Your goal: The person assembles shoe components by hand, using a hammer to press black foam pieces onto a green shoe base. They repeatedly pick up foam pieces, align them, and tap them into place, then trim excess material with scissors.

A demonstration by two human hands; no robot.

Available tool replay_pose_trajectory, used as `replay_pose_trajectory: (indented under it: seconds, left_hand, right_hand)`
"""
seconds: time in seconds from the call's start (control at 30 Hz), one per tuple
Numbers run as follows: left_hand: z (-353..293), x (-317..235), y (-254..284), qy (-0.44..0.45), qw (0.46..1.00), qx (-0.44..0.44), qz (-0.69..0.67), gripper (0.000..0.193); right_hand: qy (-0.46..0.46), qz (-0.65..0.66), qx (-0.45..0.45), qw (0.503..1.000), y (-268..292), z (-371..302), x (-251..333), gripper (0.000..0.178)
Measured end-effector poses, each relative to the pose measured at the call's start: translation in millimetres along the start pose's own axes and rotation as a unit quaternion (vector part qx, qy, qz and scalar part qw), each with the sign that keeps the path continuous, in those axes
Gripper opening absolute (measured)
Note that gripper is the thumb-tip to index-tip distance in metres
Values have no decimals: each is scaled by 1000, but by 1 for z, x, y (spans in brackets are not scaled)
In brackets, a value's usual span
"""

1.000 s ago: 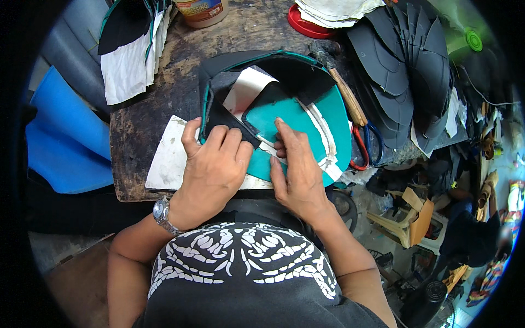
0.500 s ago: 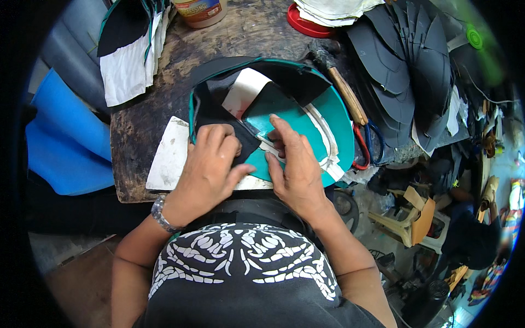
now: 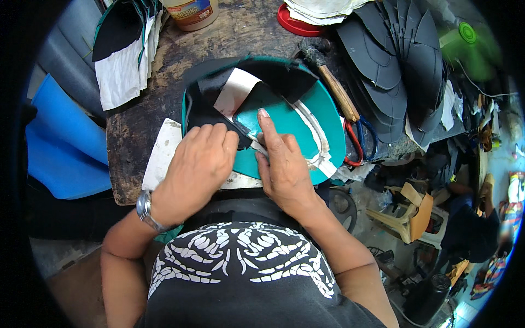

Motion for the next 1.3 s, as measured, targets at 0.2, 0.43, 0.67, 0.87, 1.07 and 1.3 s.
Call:
replay_pose_trajectory:
  seconds: [0.2, 0.43, 0.67, 0.87, 1.07, 1.3]
  left_hand:
    - [8, 22, -13, 30, 981, -52, -185, 16]
    - [-1, -2, -23, 59, 985, -116, -116, 42]
    - [7, 5, -33, 12, 985, -131, -109, 23]
    - [9, 14, -40, 40, 987, -134, -84, 17]
    - [6, 16, -32, 32, 973, -166, -157, 22]
    - [12, 9, -34, 41, 982, -129, -128, 21]
  right_hand:
    - [-11, 20, -9, 1000, 0, 1, 0, 84]
    - [-26, 35, -13, 999, 1, 0, -2, 85]
    - [-65, 45, 0, 997, 4, 0, 0, 84]
    - [-57, 49, -3, 997, 5, -1, 0, 78]
    - [-52, 56, -4, 997, 4, -1, -1, 70]
    - [-67, 58, -8, 996, 3, -2, 0, 70]
Point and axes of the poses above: each hand's wrist, its own z-axis towards the middle knuckle, its own y-axis out of the back of the hand, x = y × z, the point moved 2 cm from there along z, towards the middle knuckle, and after that the axes turned 15 degrees about z, right-handed, at the moved point
